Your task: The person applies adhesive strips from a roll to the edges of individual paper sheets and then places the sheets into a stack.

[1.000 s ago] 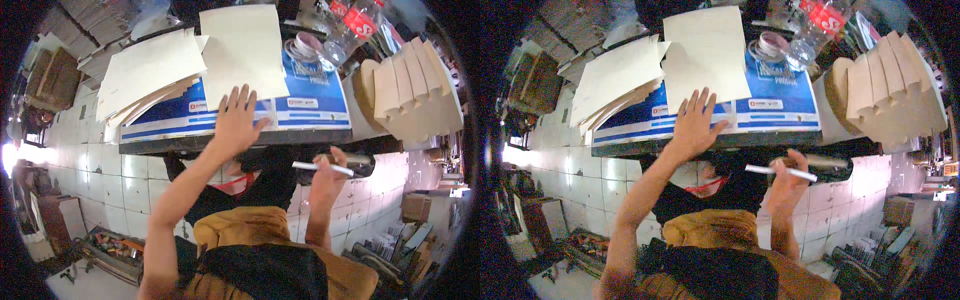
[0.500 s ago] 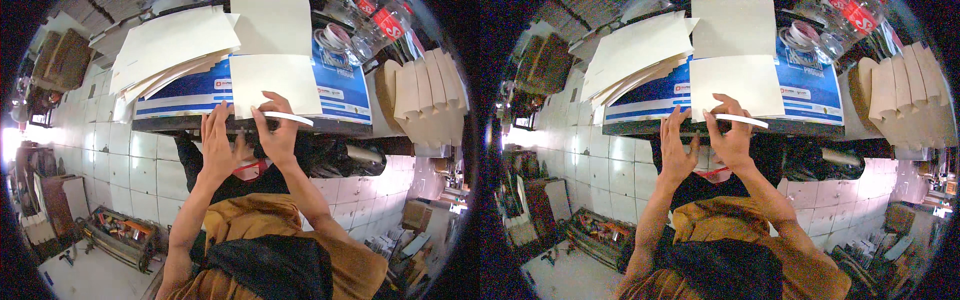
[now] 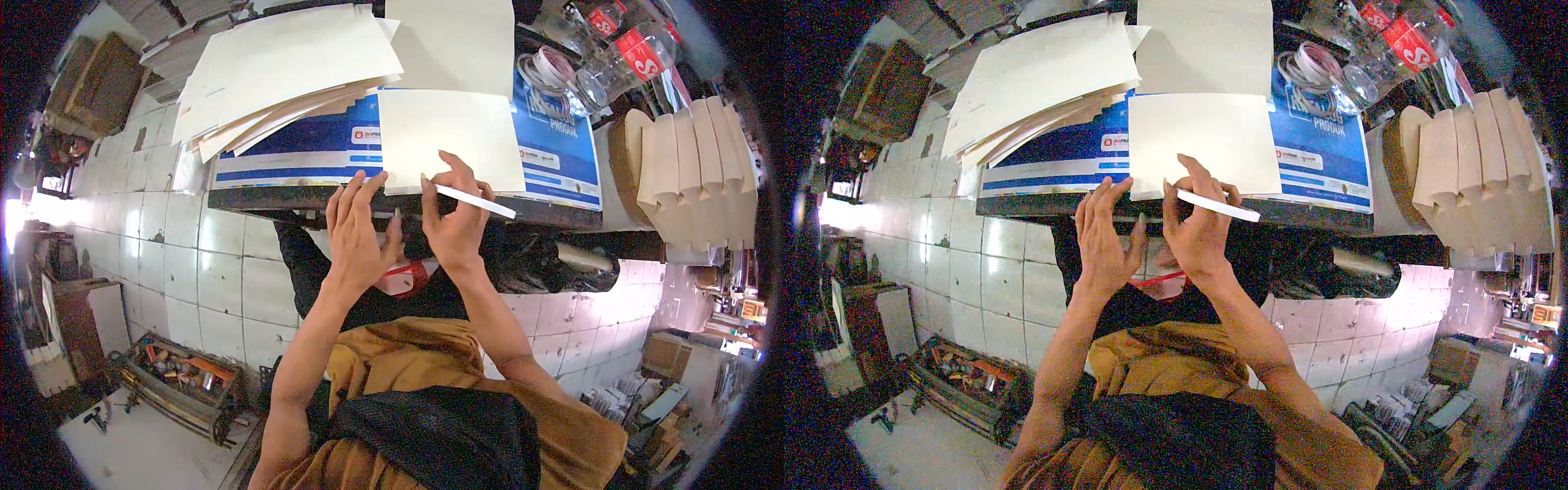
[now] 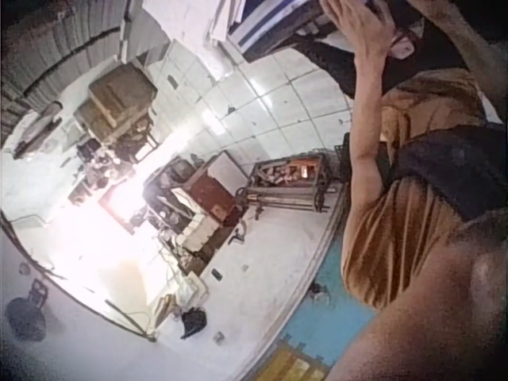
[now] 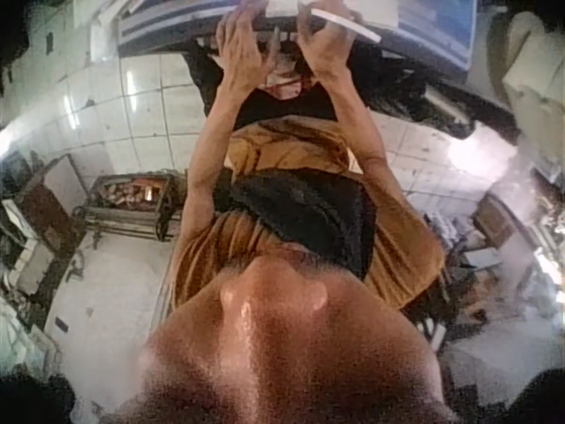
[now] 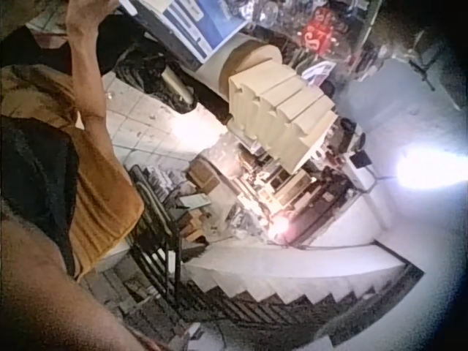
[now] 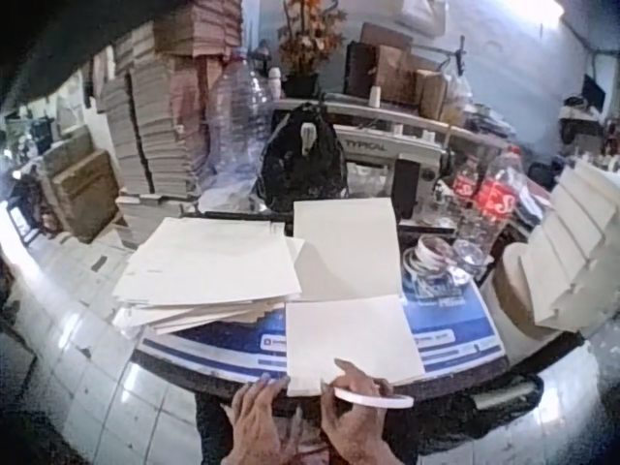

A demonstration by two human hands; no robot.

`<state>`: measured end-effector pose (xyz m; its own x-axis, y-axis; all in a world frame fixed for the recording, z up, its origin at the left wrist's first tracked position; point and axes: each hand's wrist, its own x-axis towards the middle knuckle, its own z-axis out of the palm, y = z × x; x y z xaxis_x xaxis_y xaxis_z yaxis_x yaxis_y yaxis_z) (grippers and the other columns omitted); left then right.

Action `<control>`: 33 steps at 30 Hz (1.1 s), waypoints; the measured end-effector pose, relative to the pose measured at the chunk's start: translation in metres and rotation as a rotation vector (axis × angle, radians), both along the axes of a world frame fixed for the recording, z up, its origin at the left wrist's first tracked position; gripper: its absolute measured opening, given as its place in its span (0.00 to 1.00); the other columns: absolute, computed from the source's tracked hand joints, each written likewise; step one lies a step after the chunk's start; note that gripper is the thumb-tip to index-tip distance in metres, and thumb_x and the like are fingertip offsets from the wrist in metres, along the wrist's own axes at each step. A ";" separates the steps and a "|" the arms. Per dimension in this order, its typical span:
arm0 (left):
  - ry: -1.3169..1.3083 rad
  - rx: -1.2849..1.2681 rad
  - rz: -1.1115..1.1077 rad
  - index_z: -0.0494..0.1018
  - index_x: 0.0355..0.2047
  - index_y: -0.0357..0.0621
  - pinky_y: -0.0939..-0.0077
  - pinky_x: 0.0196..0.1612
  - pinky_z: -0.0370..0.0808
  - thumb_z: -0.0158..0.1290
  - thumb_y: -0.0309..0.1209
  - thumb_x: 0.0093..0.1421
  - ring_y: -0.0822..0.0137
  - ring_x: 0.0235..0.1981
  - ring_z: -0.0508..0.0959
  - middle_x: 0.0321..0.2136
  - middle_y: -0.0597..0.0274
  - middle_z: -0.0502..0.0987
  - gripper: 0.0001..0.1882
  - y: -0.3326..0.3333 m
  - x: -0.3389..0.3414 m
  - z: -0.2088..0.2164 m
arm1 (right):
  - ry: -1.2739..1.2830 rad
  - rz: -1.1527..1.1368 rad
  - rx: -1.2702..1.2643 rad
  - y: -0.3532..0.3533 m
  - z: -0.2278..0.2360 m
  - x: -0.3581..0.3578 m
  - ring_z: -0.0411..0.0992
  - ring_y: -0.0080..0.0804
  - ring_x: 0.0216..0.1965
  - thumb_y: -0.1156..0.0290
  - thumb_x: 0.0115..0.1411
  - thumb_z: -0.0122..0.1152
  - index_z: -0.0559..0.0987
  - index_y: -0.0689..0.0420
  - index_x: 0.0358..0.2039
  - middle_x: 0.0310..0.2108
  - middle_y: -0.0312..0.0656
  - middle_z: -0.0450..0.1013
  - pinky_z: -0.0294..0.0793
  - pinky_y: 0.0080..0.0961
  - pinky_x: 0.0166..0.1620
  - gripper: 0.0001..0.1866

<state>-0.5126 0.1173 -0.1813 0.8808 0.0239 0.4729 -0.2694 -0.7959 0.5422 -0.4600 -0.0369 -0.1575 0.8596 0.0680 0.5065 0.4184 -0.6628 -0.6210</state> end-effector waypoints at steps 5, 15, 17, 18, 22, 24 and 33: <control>0.002 0.014 -0.012 0.66 0.63 0.41 0.50 0.69 0.57 0.58 0.33 0.63 0.48 0.67 0.67 0.60 0.54 0.73 0.29 0.000 0.001 0.003 | 0.000 0.004 -0.001 -0.004 -0.001 0.001 0.75 0.25 0.33 0.73 0.61 0.69 0.75 0.53 0.58 0.27 0.29 0.77 0.62 0.32 0.50 0.24; -0.041 0.054 -0.001 0.68 0.62 0.42 0.52 0.67 0.60 0.60 0.32 0.60 0.50 0.66 0.69 0.57 0.57 0.77 0.29 0.002 0.003 -0.002 | 0.011 0.002 0.009 -0.005 -0.001 0.001 0.75 0.23 0.31 0.72 0.61 0.69 0.75 0.54 0.58 0.27 0.28 0.77 0.62 0.31 0.51 0.24; -0.044 0.058 -0.003 0.68 0.62 0.42 0.52 0.66 0.60 0.60 0.31 0.60 0.50 0.66 0.69 0.57 0.57 0.77 0.30 0.002 0.003 -0.002 | 0.017 -0.003 0.005 -0.005 -0.001 0.001 0.75 0.23 0.31 0.73 0.61 0.69 0.75 0.54 0.58 0.27 0.28 0.77 0.61 0.31 0.51 0.24; -0.040 0.056 -0.002 0.68 0.63 0.42 0.53 0.66 0.60 0.60 0.31 0.60 0.51 0.66 0.69 0.57 0.57 0.77 0.30 0.002 0.003 -0.002 | 0.020 -0.005 0.002 -0.005 0.000 0.001 0.75 0.23 0.31 0.73 0.61 0.70 0.75 0.54 0.58 0.27 0.28 0.77 0.61 0.31 0.51 0.24; -0.048 0.042 0.005 0.69 0.61 0.42 0.52 0.66 0.60 0.60 0.31 0.61 0.51 0.66 0.69 0.57 0.58 0.77 0.28 0.001 0.003 -0.005 | 0.013 -0.014 -0.005 -0.004 -0.001 0.001 0.75 0.22 0.31 0.73 0.60 0.70 0.75 0.54 0.58 0.27 0.28 0.77 0.61 0.31 0.52 0.25; -0.054 0.039 0.004 0.69 0.60 0.43 0.52 0.66 0.60 0.60 0.31 0.61 0.51 0.66 0.69 0.58 0.58 0.77 0.27 0.001 0.003 -0.006 | 0.062 0.013 0.048 -0.005 -0.002 0.000 0.75 0.32 0.35 0.70 0.60 0.68 0.74 0.53 0.59 0.27 0.33 0.78 0.61 0.37 0.51 0.26; -0.049 0.091 0.016 0.76 0.49 0.47 0.52 0.67 0.60 0.60 0.31 0.60 0.52 0.67 0.69 0.61 0.60 0.75 0.17 0.000 0.005 -0.006 | 0.098 0.021 -0.014 -0.010 0.010 0.000 0.76 0.34 0.34 0.69 0.62 0.67 0.74 0.55 0.59 0.26 0.33 0.78 0.62 0.39 0.51 0.25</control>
<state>-0.5077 0.1173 -0.1869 0.8566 -0.0075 0.5159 -0.2808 -0.8456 0.4540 -0.4599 -0.0468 -0.1471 0.9033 0.0927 0.4188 0.3697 -0.6633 -0.6506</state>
